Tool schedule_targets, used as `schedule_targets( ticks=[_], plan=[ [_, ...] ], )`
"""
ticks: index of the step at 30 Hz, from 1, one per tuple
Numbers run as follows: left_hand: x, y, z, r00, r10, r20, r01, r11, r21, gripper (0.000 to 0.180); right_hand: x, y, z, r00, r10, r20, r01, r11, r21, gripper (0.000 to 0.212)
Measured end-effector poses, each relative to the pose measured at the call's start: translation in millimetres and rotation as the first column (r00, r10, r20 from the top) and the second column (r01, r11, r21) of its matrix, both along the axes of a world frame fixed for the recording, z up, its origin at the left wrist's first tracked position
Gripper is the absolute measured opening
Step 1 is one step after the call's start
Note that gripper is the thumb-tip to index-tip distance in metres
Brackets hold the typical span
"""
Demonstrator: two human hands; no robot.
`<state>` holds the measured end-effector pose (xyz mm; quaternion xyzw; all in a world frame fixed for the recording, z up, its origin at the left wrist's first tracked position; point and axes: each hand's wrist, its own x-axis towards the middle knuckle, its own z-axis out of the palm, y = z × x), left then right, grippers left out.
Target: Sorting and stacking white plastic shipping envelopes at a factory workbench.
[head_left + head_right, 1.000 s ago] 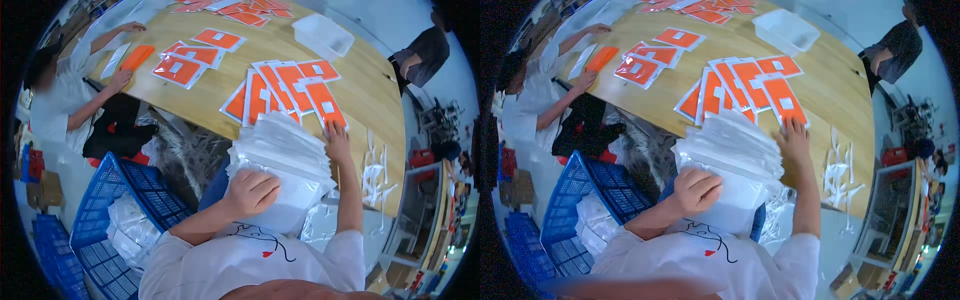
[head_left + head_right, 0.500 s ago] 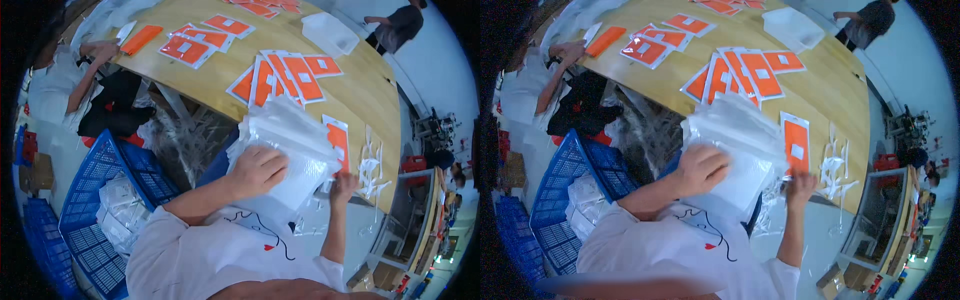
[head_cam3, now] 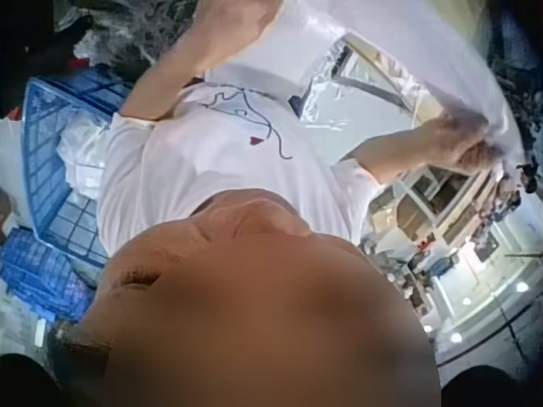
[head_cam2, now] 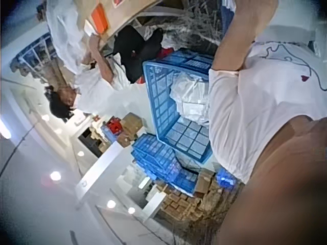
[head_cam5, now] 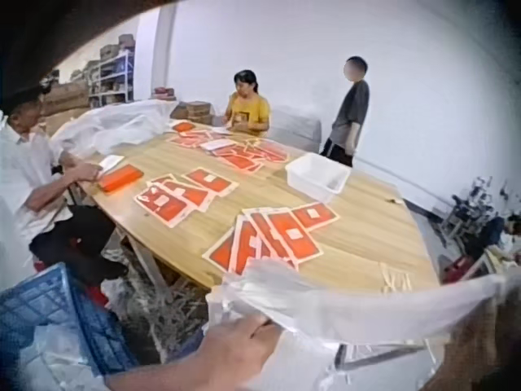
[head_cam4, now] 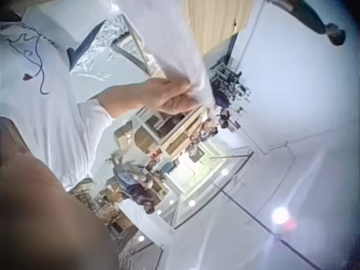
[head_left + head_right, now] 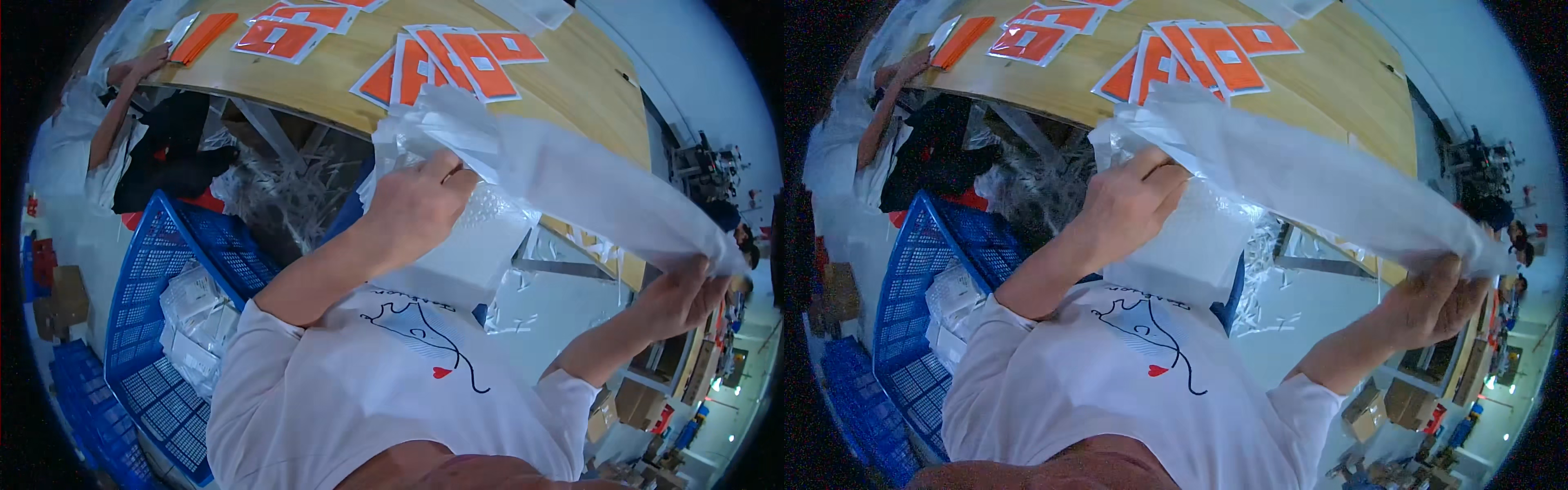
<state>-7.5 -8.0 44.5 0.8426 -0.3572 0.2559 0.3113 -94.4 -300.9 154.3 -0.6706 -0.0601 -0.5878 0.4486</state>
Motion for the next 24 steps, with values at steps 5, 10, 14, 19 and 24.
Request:
schedule_targets(
  ticks=[5,10,14,19,24],
  plan=[
    [-13,2,15,0.997,-0.038,0.063,0.035,0.998,0.052,0.016,27,-1,15,0.985,0.170,0.014,-0.169,0.983,-0.076,0.037],
    [-11,10,14,1.000,0.006,-0.016,-0.004,0.991,0.134,0.015,29,20,39,0.947,0.321,0.033,-0.317,0.945,-0.083,0.037],
    [-6,13,12,0.998,0.026,-0.050,-0.018,0.987,0.160,0.015,31,28,41,0.922,0.387,0.015,-0.387,0.921,-0.040,0.037],
    [-11,11,15,0.997,-0.055,0.052,0.055,0.998,0.007,0.015,45,16,34,0.945,0.304,-0.124,-0.315,0.946,-0.083,0.035],
    [-21,15,25,0.991,-0.115,0.061,0.116,0.993,-0.019,0.018,51,21,38,0.940,0.204,-0.273,-0.244,0.962,-0.121,0.038]
  ],
)
